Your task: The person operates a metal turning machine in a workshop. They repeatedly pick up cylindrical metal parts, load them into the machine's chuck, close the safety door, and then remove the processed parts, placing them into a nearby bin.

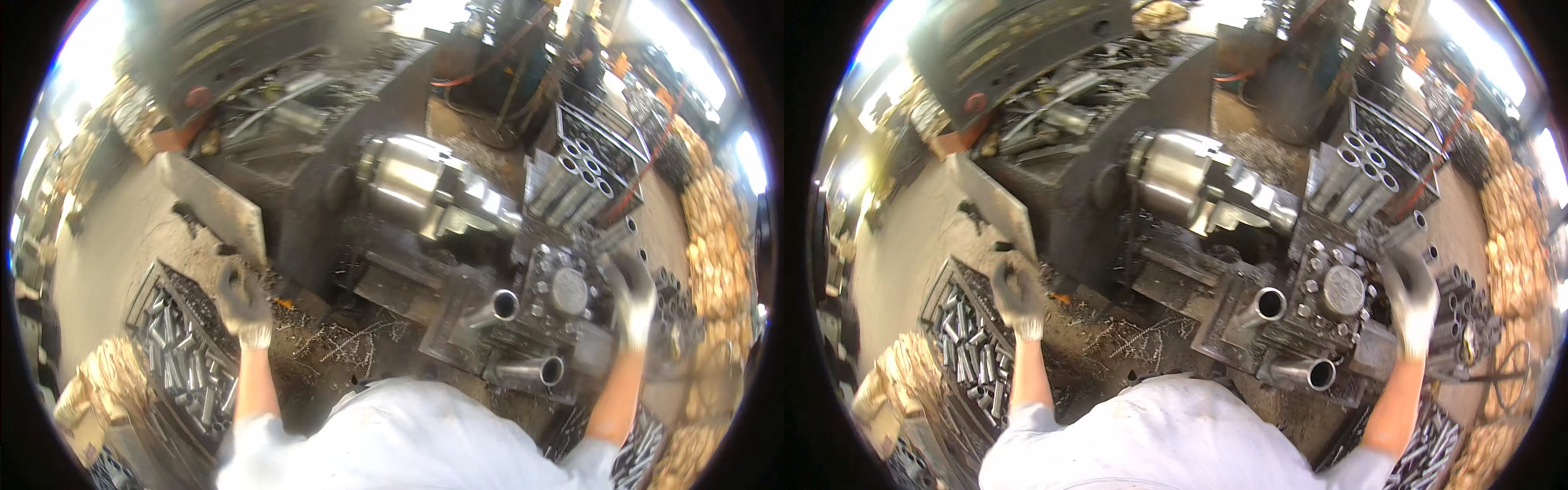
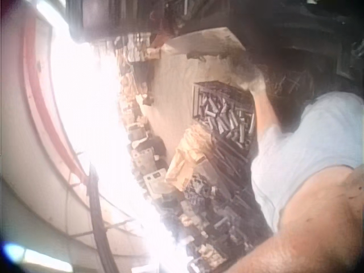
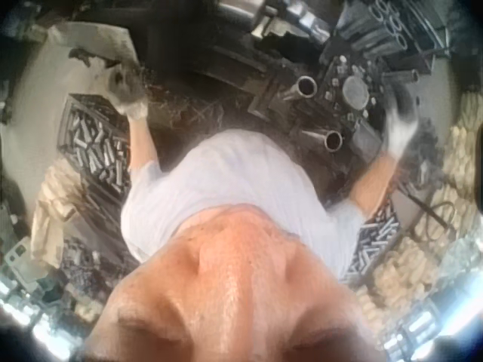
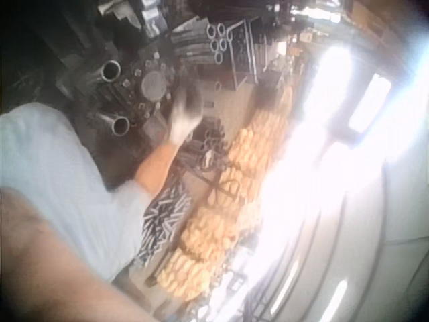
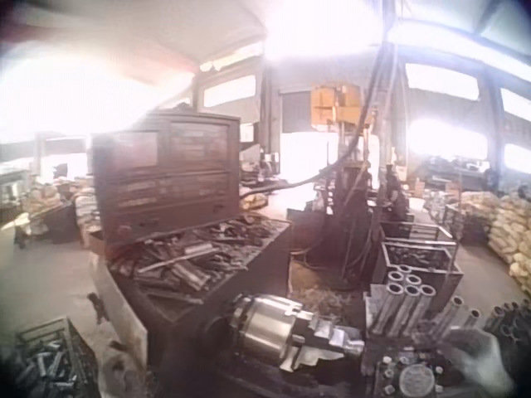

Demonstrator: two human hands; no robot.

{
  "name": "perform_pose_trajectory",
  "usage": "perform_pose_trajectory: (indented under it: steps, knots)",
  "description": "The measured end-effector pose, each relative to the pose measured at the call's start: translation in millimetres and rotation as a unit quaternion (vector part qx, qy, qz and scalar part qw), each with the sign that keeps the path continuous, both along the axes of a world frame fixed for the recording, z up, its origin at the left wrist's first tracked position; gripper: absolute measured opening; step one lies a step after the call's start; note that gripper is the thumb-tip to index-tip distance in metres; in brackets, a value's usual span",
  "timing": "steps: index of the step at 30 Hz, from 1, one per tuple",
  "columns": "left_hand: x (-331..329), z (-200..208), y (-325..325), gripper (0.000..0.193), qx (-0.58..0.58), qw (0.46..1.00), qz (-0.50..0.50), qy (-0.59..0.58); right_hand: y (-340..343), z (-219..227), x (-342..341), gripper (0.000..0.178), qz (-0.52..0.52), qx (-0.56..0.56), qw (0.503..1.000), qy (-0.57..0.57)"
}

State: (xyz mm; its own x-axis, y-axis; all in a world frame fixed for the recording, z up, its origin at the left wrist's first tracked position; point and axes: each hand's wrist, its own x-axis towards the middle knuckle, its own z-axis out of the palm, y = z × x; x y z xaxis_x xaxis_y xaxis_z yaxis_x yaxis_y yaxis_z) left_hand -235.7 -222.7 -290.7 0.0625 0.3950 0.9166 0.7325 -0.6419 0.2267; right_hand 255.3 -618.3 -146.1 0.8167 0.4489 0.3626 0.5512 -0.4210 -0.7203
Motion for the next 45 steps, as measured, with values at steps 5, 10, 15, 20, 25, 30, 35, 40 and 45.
perform_pose_trajectory:
  steps: [5,10,15,20,25,30,35,40,45]
  knots:
    - [98,182,107,0.05,-0.061,0.989,-0.051,0.127,-90,-58,-79,0.031,-0.07,0.165,0.974,0.136]
    - [148,245,213,0.081,-0.254,0.916,0.128,0.285,-133,-92,-132,0.033,-0.105,0.003,0.993,0.057]
    - [132,192,94,0.056,0.049,0.989,-0.085,0.114,-149,-95,-166,0.03,-0.096,0.004,0.987,0.125]
    - [69,2,-152,0.03,-0.336,0.854,-0.379,0.12,-136,-123,-166,0.043,-0.029,-0.002,0.979,0.201]
    - [-34,-116,-295,0.037,-0.713,0.611,-0.221,0.263,-96,-148,-151,0.065,0.092,-0.099,0.973,0.186]
    - [-110,-120,-347,0.042,-0.718,0.651,-0.112,0.22,-58,-152,-164,0.012,0.15,-0.034,0.979,0.136]
    - [-218,-117,-427,0.046,-0.656,0.752,-0.004,0.066,-24,-183,-280,0.037,0.369,-0.041,0.902,0.219]
    - [-353,-114,-569,0.052,-0.7,0.683,0.177,-0.115,25,-235,-511,0.048,0.635,-0.27,0.724,0.012]
    - [-413,-132,-726,0.047,-0.588,0.56,0.453,-0.367,-25,-221,-741,0.036,0.887,-0.24,0.393,0.043]
